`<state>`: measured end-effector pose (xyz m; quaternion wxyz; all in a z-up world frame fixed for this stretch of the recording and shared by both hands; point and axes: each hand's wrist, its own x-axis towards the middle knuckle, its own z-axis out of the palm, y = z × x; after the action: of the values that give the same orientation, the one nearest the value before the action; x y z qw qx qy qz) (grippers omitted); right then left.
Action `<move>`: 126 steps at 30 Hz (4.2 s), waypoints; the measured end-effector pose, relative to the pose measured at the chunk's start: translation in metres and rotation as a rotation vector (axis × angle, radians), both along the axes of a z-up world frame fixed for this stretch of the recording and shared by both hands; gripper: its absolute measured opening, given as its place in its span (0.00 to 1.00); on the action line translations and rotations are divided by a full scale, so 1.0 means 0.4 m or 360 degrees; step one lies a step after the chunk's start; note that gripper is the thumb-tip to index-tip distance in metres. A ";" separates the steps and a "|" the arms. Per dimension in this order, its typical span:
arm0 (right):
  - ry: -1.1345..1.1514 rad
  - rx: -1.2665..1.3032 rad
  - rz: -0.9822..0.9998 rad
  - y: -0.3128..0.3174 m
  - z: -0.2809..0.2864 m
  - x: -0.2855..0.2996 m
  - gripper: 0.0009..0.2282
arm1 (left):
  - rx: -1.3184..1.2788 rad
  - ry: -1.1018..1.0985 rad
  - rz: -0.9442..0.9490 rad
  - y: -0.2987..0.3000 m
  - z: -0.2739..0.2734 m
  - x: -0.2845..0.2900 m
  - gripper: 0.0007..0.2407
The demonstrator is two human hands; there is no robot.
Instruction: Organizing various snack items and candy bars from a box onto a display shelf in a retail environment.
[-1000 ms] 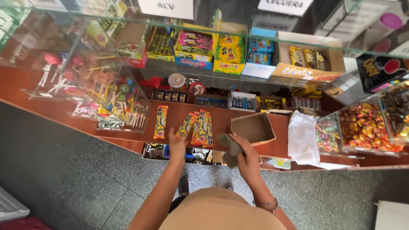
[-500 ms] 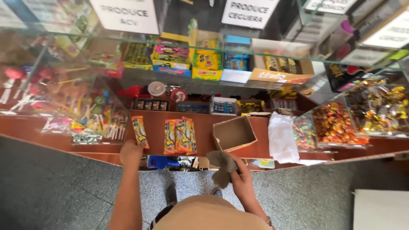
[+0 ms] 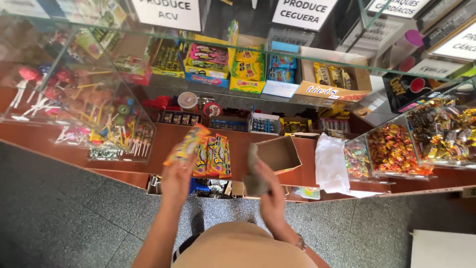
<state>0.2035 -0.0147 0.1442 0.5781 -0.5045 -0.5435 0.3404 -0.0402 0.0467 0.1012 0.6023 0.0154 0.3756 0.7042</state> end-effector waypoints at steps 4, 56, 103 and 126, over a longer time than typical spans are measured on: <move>-0.0864 0.0923 0.0421 0.065 0.038 -0.123 0.18 | 0.0244 0.0259 -0.0408 -0.046 0.018 0.093 0.28; 0.1118 -0.1155 -0.0054 0.218 0.033 -0.373 0.28 | -0.0067 0.1048 -0.0168 -0.067 0.021 -0.204 0.12; -0.0806 0.0885 -0.0338 -0.121 0.221 0.033 0.09 | 0.2542 0.1929 -0.0669 -0.002 0.394 0.021 0.06; -0.0756 -0.0473 -0.0468 0.252 -0.162 0.347 0.07 | 0.0863 0.3050 -0.1328 0.152 -0.081 0.340 0.16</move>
<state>0.3422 0.0863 0.0792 0.3979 -0.7221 -0.5289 0.2014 0.0959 0.1077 0.0688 0.2268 0.8196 0.4873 0.1981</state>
